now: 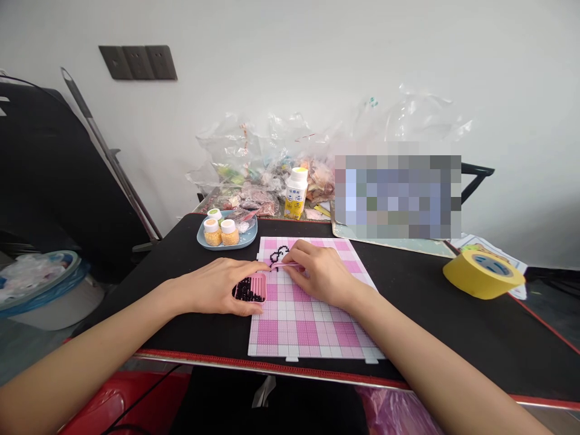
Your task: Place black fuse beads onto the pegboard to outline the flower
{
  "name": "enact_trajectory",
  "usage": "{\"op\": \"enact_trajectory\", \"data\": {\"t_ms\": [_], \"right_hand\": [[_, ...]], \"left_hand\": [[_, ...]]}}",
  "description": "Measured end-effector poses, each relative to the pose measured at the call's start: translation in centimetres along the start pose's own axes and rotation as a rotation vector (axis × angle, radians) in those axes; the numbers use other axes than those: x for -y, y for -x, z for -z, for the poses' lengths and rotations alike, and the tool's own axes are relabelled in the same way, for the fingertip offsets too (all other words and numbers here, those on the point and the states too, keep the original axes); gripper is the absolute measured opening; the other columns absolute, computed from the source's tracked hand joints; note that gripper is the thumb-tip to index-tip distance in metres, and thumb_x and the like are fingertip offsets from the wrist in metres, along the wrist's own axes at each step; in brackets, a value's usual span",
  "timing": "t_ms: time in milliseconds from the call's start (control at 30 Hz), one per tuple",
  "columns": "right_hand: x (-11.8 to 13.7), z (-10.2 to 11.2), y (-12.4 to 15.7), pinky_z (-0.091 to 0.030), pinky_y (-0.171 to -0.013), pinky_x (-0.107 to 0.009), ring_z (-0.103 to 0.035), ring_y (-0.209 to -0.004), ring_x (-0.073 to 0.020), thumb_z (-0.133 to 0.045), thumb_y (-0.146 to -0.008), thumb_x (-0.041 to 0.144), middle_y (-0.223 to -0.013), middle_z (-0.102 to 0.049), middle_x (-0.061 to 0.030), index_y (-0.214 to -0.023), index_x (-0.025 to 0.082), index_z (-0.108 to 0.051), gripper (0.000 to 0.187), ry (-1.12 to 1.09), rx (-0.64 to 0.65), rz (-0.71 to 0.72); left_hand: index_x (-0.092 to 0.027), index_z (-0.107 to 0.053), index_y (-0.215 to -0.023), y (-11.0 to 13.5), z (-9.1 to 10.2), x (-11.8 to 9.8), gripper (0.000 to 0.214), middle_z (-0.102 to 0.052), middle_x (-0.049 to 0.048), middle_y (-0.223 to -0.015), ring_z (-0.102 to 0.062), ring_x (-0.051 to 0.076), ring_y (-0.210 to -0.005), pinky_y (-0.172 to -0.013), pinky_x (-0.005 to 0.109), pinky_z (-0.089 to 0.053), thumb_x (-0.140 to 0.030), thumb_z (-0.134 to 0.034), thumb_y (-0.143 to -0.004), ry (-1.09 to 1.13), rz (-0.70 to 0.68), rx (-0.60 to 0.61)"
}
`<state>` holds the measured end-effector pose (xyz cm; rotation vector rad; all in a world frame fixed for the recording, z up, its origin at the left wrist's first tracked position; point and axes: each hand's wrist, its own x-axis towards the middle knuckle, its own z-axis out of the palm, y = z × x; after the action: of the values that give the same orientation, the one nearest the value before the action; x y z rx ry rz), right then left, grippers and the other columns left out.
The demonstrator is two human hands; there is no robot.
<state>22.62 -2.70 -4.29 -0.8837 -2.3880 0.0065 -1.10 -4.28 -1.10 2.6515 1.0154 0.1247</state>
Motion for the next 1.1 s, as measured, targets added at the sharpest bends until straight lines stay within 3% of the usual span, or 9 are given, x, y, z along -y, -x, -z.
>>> {"op": "enact_trajectory", "data": {"t_ms": [467,733,1100], "right_hand": [[0.3,0.4,-0.1,-0.047,-0.057,-0.025,-0.058,-0.065,-0.0118,-0.051,-0.088,0.021,-0.086,-0.062,-0.0055,-0.091,0.017,-0.062,0.013,-0.052,-0.040,-0.009],[0.9,0.7,-0.4,-0.049,-0.060,-0.026,-0.057,-0.071,-0.0129,-0.048,-0.091,0.023,-0.085,-0.061,-0.0058,-0.096,0.017,-0.062,0.016,-0.137,-0.132,0.067],[1.7,0.6,-0.2,-0.048,-0.061,-0.025,-0.057,-0.073,-0.0124,-0.050,-0.090,0.023,-0.087,-0.060,-0.0055,-0.097,0.018,-0.061,0.014,-0.270,0.046,0.175]], "left_hand": [[-0.018,-0.045,-0.131,0.0,0.0,0.1,0.065,-0.060,0.0115,-0.123,-0.058,0.031,-0.109,-0.087,0.039,-0.044,-0.058,-0.056,-0.080,-0.005,0.005,0.013],[-0.021,-0.049,-0.113,0.2,0.5,-0.5,0.057,-0.063,0.0064,-0.090,-0.062,0.029,-0.083,-0.067,0.033,-0.044,-0.062,-0.057,-0.075,0.009,0.122,0.042],[-0.019,-0.049,-0.110,0.1,0.5,-0.5,0.054,-0.064,0.0090,-0.099,-0.062,0.031,-0.088,-0.072,0.037,-0.045,-0.060,-0.059,-0.075,0.023,0.104,0.028]]}}
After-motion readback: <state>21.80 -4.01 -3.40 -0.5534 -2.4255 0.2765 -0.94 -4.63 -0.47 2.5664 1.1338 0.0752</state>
